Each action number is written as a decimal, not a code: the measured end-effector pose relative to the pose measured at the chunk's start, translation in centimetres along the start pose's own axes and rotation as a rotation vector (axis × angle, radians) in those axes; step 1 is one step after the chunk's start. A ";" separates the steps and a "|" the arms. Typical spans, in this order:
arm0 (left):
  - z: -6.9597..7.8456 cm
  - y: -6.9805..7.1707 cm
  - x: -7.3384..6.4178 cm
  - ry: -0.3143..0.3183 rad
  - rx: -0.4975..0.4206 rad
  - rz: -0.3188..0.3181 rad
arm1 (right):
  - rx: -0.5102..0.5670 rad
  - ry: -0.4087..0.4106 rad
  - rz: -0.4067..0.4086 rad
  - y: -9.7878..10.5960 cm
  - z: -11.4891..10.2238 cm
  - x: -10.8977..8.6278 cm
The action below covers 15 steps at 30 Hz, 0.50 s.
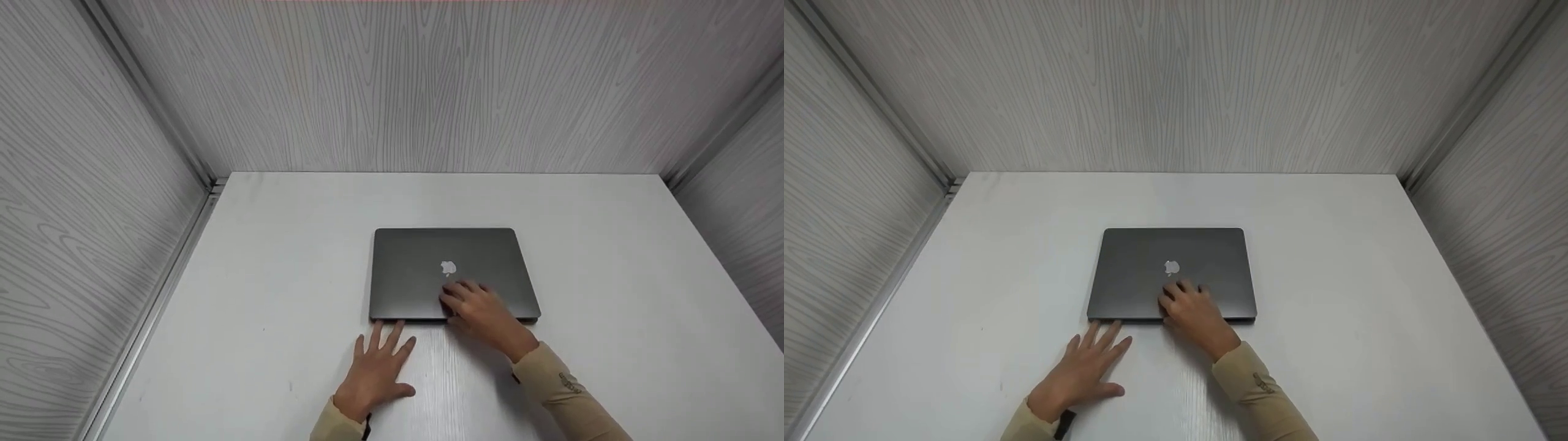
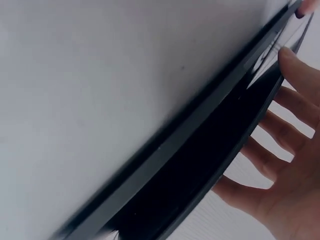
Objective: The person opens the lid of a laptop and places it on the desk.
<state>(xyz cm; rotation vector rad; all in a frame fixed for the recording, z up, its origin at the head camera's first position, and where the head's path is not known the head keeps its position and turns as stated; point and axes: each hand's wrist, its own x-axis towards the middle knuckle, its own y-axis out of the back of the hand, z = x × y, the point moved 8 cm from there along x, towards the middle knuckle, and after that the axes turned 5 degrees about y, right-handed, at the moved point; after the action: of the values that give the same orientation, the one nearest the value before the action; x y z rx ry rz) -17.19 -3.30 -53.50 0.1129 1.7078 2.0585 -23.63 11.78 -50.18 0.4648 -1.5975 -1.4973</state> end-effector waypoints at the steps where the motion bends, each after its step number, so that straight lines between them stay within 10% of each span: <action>1: 0.1 0.0 0.0 -0.006 0.007 0.003 | -0.033 0.023 0.020 0.1 -0.2 -0.1; 15: 0.4 0.0 0.1 -0.013 0.015 0.015 | -0.348 0.318 0.204 0.7 -2.7 -1.9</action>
<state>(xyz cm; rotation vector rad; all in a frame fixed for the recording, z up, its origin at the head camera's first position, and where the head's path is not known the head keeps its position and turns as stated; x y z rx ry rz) -17.19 -2.92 -53.42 0.1436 1.7202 2.0513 -20.30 11.70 -50.43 0.3125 -1.0769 -1.4263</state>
